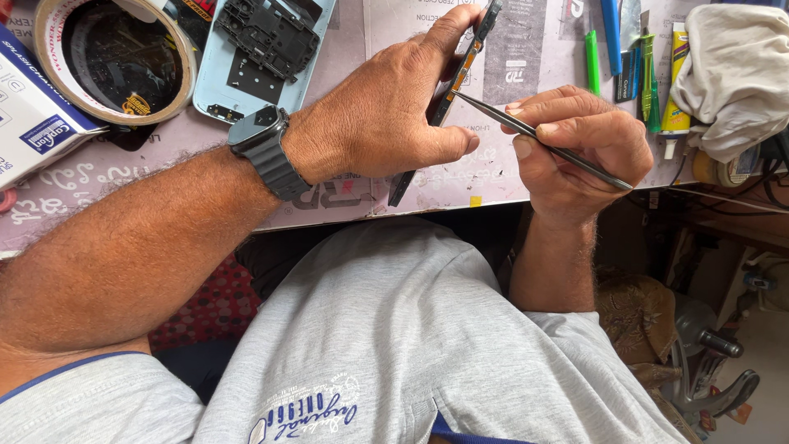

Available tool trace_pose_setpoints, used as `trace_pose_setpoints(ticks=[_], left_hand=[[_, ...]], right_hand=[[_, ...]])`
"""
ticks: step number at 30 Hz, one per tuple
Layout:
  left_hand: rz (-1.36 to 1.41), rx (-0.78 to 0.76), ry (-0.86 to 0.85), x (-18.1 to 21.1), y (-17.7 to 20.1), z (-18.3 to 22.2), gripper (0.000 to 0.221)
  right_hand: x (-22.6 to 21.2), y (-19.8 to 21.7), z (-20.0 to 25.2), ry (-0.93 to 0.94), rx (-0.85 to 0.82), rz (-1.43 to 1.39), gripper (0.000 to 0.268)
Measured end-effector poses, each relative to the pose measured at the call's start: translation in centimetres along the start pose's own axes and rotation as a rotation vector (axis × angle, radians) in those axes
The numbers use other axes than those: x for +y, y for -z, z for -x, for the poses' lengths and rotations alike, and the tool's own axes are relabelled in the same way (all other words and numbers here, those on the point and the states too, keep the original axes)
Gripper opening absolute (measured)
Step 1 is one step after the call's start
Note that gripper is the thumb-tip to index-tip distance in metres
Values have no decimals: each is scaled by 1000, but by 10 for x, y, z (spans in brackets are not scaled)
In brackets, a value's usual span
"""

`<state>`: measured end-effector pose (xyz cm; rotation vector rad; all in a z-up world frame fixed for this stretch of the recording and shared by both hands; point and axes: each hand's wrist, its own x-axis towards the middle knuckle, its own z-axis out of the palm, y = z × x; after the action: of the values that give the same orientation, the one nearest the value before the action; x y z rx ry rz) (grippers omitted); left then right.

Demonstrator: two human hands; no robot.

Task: The person manipulates the internal circuit boards of a mobile phone, using tweezers to align components and pressing on the battery and frame assembly by hand.

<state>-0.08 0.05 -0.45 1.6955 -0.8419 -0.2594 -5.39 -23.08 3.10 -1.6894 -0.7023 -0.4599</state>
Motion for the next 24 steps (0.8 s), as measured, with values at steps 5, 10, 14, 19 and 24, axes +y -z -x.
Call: trace_pose_setpoints(ticks=[5,10,14,19,24], left_hand=[[-17,15,-20,-2,-2,0,103],[-16,4,13,0,-1,-2,104],[-21,-4,5,1,0,-2,104],[-43,-10,19,-1,-1,0,104],[10,-18,-18,-3,0,0,103]], right_hand=[[-2,-5,-6,0,14,-2,22],[-1,-6,-6,-1,12,-10,23],[1,-9,0,23,51,21,24],[5,-12,9,26,99,35,26],[8,-5,16,40,161,30,30]])
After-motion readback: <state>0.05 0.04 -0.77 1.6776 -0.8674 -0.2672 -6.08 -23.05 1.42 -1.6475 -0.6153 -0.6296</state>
